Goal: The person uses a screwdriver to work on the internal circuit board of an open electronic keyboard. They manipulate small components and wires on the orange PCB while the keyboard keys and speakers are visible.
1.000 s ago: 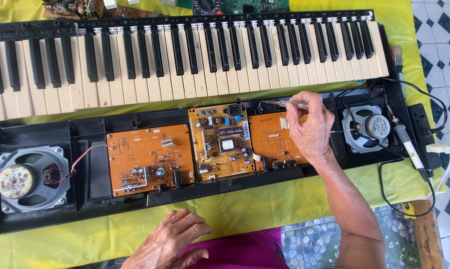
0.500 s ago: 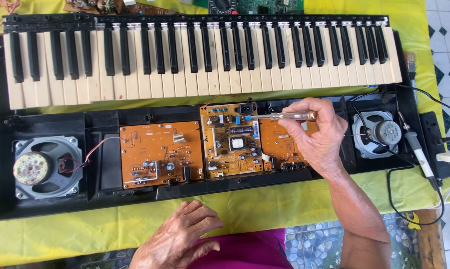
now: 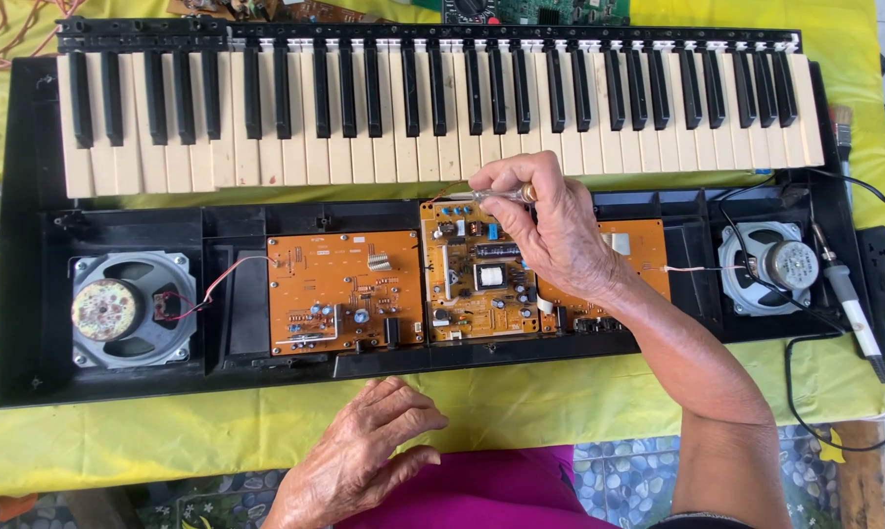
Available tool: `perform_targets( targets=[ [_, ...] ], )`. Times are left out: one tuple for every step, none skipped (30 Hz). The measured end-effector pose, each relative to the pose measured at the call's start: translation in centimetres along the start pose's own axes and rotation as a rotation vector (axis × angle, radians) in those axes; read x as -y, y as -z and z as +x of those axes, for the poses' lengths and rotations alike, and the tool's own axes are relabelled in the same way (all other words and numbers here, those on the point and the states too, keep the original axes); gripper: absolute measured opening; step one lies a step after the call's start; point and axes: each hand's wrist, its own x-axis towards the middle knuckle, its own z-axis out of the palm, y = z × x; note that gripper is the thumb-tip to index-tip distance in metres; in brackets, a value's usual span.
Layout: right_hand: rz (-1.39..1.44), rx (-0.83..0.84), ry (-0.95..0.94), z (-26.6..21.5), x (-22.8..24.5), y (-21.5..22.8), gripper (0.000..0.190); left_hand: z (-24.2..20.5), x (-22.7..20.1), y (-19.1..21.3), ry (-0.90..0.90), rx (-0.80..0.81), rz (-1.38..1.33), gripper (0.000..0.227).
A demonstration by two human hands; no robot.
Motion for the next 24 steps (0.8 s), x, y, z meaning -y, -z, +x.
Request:
perform_targets(
  targets=[
    [0.022, 0.01, -0.044, 0.2, 0.0, -0.3, 0.018, 0.0, -0.1, 0.3, -0.004, -0.009, -0.003, 0.026],
    [0.027, 0.015, -0.037, 0.3, -0.2, -0.5, 0.018, 0.0, 0.1, 0.6, 0.001, -0.016, 0.0, 0.026],
    [0.045, -0.002, -0.056, 0.4, -0.2, -0.8, 0.024, 0.0, 0.3, 0.8, -0.002, -0.027, 0.033, 0.026],
    [0.063, -0.019, -0.073, 0.5, -0.3, -1.0, 0.029, 0.1, 0.4, 1.0, -0.006, -0.039, 0.065, 0.027],
    [0.066, -0.015, -0.067, 0.7, -0.4, -1.4, 0.029, 0.5, 0.4, 1.7, -0.002, -0.046, 0.069, 0.027],
    [0.07, -0.073, -0.065, 0.7, -0.4, -1.7, 0.032, 1.0, 0.3, 2.3, -0.022, -0.086, 0.124, 0.025],
    [0.075, -0.131, -0.063, 0.8, -0.4, -1.9, 0.035, 1.5, 0.3, 2.9, -0.04, -0.126, 0.18, 0.024],
    [0.075, -0.128, -0.062, 0.8, -0.7, -2.1, 0.035, 2.1, 0.5, 3.5, -0.039, -0.129, 0.179, 0.024],
    [0.062, -0.156, 0.003, 0.8, -1.0, -2.2, 0.031, 2.8, 0.8, 4.0, -0.005, -0.178, 0.212, 0.023],
    [0.048, -0.185, 0.067, 0.8, -1.2, -2.3, 0.027, 3.5, 1.1, 4.6, 0.029, -0.225, 0.245, 0.024],
    [0.048, -0.184, 0.068, 0.6, -2.6, -2.8, 0.027, 4.5, 1.8, 5.1, 0.029, -0.226, 0.245, 0.024],
    [0.079, -0.251, 0.13, 0.4, -3.9, -3.3, 0.026, 5.5, 2.4, 5.7, 0.005, -0.289, 0.256, 0.023],
    [0.111, -0.318, 0.192, 0.2, -5.2, -3.7, 0.027, 6.5, 3.0, 6.3, -0.019, -0.352, 0.267, 0.024],
    [0.113, -0.316, 0.194, -0.1, -5.4, -3.7, 0.027, 7.7, 3.8, 6.6, -0.018, -0.355, 0.268, 0.024],
    [0.115, -0.319, 0.214, -0.3, -5.6, -3.6, 0.027, 8.9, 4.6, 6.9, -0.051, -0.368, 0.297, 0.024],
    [0.115, -0.322, 0.232, -0.7, -5.7, -3.5, 0.029, 10.0, 5.4, 7.1, -0.087, -0.381, 0.325, 0.025],
    [0.115, -0.321, 0.233, -0.7, -5.6, -3.4, 0.029, 11.2, 5.5, 7.1, -0.087, -0.382, 0.324, 0.025],
    [0.119, -0.341, 0.282, -0.6, -5.5, -3.3, 0.029, 12.3, 5.5, 7.1, -0.082, -0.368, 0.304, 0.026],
    [0.124, -0.361, 0.331, -0.6, -5.4, -3.2, 0.029, 13.5, 5.6, 7.1, -0.077, -0.354, 0.283, 0.027],
    [0.122, -0.359, 0.333, -0.6, -5.1, -3.1, 0.029, 14.4, 6.0, 6.7, -0.079, -0.356, 0.282, 0.027],
    [0.128, -0.359, 0.336, -0.7, -4.8, -3.0, 0.031, 15.3, 6.5, 6.3, -0.045, -0.319, 0.28, 0.03],
    [0.137, -0.358, 0.341, -0.7, -4.5, -3.1, 0.033, 16.1, 6.9, 6.0, -0.01, -0.282, 0.28, 0.034],
    [0.137, -0.356, 0.343, -0.7, -4.8, -3.1, 0.033, 16.6, 7.1, 5.8, -0.009, -0.285, 0.281, 0.034],
    [0.126, -0.362, 0.373, -0.8, -5.1, -3.1, 0.033, 17.1, 7.3, 5.7, -0.015, -0.242, 0.262, 0.027]
  ],
)
